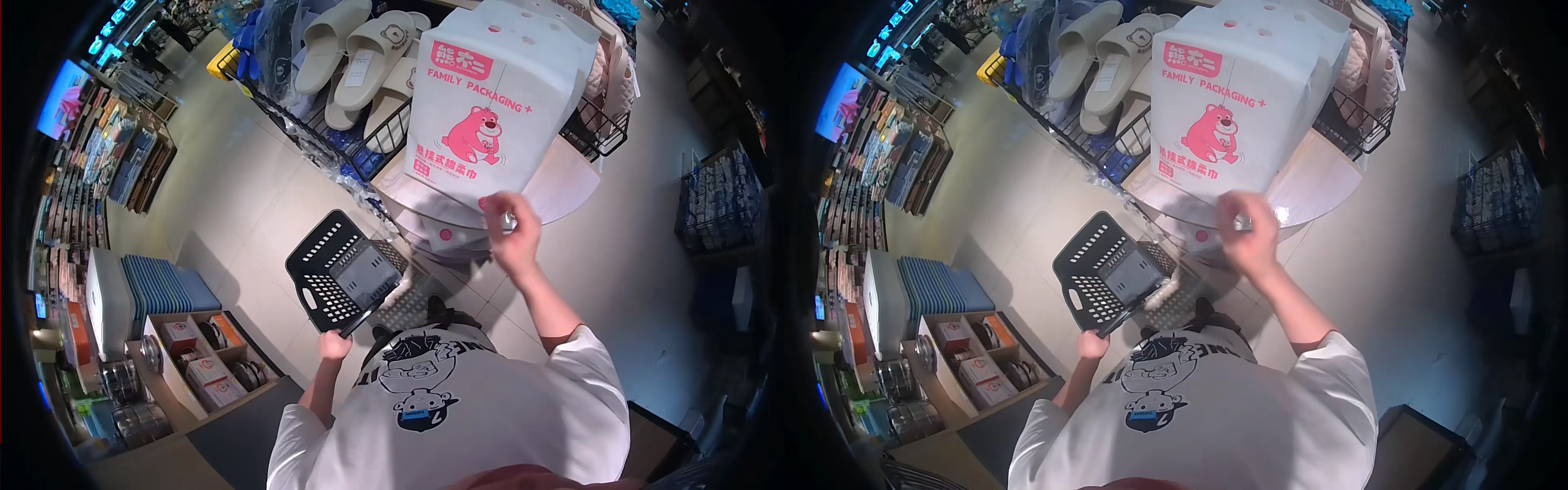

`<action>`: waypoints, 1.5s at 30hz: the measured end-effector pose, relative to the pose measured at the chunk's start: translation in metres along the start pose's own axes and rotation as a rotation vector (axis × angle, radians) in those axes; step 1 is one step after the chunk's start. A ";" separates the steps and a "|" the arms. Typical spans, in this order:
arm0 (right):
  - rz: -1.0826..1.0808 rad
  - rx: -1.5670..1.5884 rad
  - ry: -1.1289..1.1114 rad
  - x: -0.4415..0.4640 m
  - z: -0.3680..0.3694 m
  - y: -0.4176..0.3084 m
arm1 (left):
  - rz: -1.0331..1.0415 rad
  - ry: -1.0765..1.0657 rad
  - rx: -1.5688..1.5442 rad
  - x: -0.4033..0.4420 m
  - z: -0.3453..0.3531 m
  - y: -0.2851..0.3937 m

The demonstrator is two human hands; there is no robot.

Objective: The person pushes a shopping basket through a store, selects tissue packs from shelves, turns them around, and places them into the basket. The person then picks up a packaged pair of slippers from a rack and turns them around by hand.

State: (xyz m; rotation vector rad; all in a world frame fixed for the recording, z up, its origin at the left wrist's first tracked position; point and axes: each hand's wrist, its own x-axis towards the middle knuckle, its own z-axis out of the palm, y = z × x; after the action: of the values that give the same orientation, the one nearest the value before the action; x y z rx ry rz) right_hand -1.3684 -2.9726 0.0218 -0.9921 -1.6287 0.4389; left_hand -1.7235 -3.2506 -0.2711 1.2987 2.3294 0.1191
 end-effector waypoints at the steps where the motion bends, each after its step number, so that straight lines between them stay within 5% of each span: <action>1: 0.088 0.121 0.189 0.030 -0.015 0.004 | 0.015 0.030 -0.017 0.000 -0.001 0.002; 5: 0.089 -0.020 0.301 0.130 -0.067 0.023 | 0.046 0.097 -0.021 0.003 0.008 -0.004; 7: 0.119 -0.395 0.126 0.152 -0.073 0.029 | 0.073 0.053 0.003 0.002 0.001 -0.006; 13: 0.181 -0.514 0.014 0.172 -0.051 0.018 | 0.148 0.025 -0.198 -0.002 -0.007 -0.015; 17: 0.204 -0.541 0.083 0.157 -0.042 0.018 | 0.189 -0.074 -0.055 0.021 0.007 -0.026; 25: 0.431 0.066 0.104 0.140 -0.043 0.018 | 0.192 -0.165 -0.076 0.009 -0.022 -0.017; 31: 0.385 -0.036 -0.002 0.123 -0.030 -0.011 | 0.200 -0.122 -0.106 0.008 -0.017 -0.015; 36: 0.137 -0.032 0.211 0.109 -0.013 -0.008 | 0.282 -0.129 -0.105 0.011 -0.016 -0.024; 45: 0.217 0.182 0.397 0.091 -0.009 -0.077 | 0.338 -0.161 -0.105 0.004 -0.019 -0.050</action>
State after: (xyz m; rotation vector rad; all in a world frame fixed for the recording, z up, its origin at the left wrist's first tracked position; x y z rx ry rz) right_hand -1.3909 -2.9472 0.1370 -1.0457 -1.1126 0.4909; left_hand -1.7728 -3.2720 -0.2699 1.5752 1.9293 0.2319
